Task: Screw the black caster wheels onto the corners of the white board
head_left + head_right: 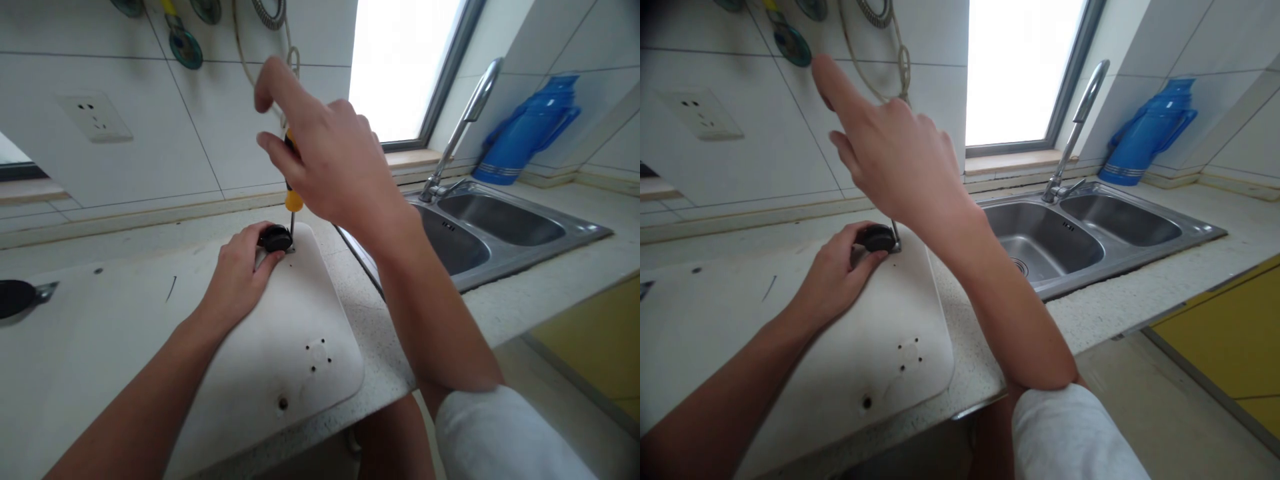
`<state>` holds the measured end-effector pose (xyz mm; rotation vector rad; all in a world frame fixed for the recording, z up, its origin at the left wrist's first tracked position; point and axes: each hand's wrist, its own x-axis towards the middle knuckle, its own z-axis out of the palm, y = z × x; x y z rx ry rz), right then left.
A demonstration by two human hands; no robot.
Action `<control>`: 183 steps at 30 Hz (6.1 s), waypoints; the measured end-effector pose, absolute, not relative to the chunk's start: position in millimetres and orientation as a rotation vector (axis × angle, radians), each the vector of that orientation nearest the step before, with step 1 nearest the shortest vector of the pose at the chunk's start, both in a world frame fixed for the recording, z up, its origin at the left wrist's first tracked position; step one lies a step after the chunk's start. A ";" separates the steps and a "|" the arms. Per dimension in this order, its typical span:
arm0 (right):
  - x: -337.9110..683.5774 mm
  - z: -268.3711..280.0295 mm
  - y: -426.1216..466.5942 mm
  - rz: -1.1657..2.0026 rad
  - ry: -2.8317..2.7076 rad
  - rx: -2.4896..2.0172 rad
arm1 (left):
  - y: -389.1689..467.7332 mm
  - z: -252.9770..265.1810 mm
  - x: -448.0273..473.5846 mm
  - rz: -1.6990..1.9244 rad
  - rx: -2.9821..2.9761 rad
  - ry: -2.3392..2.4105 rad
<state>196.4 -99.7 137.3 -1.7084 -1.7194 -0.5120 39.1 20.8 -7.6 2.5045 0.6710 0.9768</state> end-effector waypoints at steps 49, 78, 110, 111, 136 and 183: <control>196.5 138.0 -101.3 -0.548 -1.739 -1.762 | 17.0 -5.7 38.0 0.985 2.510 0.701; 193.2 137.5 -102.2 -0.362 -1.851 -1.611 | 15.0 -6.4 37.4 1.001 2.495 0.747; 195.3 133.1 -84.1 -0.767 -1.486 -1.838 | 11.8 -4.9 35.6 1.008 2.454 0.810; 195.6 131.8 -82.4 -0.761 -1.496 -1.827 | 11.8 -4.8 35.7 1.011 2.454 0.808; 199.4 124.1 -74.2 -0.781 -1.514 -1.780 | 13.3 -5.3 36.5 0.988 2.461 0.831; 189.3 137.8 -91.5 -0.470 -1.548 -1.803 | 13.8 -4.4 36.9 0.990 2.455 0.835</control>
